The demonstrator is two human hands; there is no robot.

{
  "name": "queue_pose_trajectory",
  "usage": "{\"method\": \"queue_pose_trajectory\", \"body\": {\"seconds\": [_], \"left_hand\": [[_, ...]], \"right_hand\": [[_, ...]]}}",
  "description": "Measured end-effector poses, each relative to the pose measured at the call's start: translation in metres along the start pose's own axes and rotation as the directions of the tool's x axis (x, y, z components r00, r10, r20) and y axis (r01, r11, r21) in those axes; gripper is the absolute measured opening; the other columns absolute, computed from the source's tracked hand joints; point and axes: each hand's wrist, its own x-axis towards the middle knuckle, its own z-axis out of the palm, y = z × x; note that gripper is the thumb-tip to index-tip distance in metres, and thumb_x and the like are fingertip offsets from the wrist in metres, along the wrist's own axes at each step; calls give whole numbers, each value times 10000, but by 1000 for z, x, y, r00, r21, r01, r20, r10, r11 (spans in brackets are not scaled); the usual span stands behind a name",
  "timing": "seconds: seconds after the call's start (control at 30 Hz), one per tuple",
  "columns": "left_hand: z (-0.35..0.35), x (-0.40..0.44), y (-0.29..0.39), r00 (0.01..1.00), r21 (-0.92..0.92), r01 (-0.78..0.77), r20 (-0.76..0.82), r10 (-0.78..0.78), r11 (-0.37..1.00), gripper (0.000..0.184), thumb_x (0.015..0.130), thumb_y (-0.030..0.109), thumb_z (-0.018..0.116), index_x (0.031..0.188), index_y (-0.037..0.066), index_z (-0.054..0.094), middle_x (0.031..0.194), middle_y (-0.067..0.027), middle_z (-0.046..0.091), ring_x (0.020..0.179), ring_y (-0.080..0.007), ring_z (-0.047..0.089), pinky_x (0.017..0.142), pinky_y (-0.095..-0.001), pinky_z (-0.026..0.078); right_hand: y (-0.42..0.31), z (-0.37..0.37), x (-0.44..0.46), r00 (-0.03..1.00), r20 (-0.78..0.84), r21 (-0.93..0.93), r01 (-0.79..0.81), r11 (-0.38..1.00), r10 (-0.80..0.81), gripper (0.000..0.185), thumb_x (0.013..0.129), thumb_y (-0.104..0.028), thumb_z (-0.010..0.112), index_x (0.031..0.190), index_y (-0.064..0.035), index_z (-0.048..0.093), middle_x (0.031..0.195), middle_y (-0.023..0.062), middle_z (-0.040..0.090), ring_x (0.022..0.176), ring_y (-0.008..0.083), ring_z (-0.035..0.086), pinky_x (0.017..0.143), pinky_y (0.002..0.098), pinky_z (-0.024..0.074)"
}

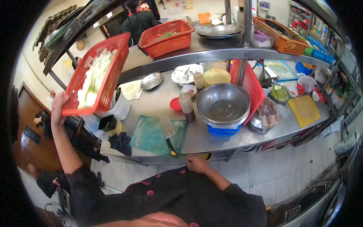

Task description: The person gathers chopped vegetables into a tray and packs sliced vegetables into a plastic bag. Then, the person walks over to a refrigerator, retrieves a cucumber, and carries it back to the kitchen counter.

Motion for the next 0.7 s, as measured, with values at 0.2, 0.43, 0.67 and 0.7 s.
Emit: {"method": "queue_pose_trajectory", "body": {"seconds": [0.2, 0.43, 0.67, 0.7], "left_hand": [[-4, 81, 3, 993, -144, 91, -57, -100, 985, 141, 886, 140, 541, 941, 11, 555, 887, -112, 645, 696, -188, 635, 548, -306, 519], [77, 139, -3, 977, -398, 159, -71, -203, 903, 185, 909, 157, 489, 1001, 15, 566, 824, -120, 652, 583, -181, 639, 451, -256, 550], [75, 170, -60, 986, -354, 32, -139, -86, 935, 376, 928, 280, 553, 1214, 36, 546, 990, -107, 676, 690, -154, 644, 501, -237, 491], [74, 172, -66, 978, -369, -21, -201, -57, 929, 409, 927, 325, 567, 1235, 59, 540, 1009, -105, 673, 715, -142, 640, 522, -225, 474]], "right_hand": [[3, 3, -22, 963, -240, -47, -136, 990, 121, 340, 849, -288, 600, 1095, -64, 669, 932, 192, 671, 875, 362, 647, 784, 421, 511], [8, -7, -43, 947, -281, -21, -166, 986, 153, 301, 851, -280, 569, 1011, -47, 674, 977, 187, 664, 909, 371, 630, 805, 453, 499], [17, -8, -71, 931, -291, 9, -227, 974, 220, 312, 853, -278, 567, 1038, -51, 675, 1019, 187, 657, 928, 376, 618, 822, 447, 495], [22, -7, -74, 925, -298, 16, -241, 970, 234, 312, 853, -278, 567, 1038, -51, 675, 1019, 187, 657, 928, 376, 618, 822, 447, 495]]}}
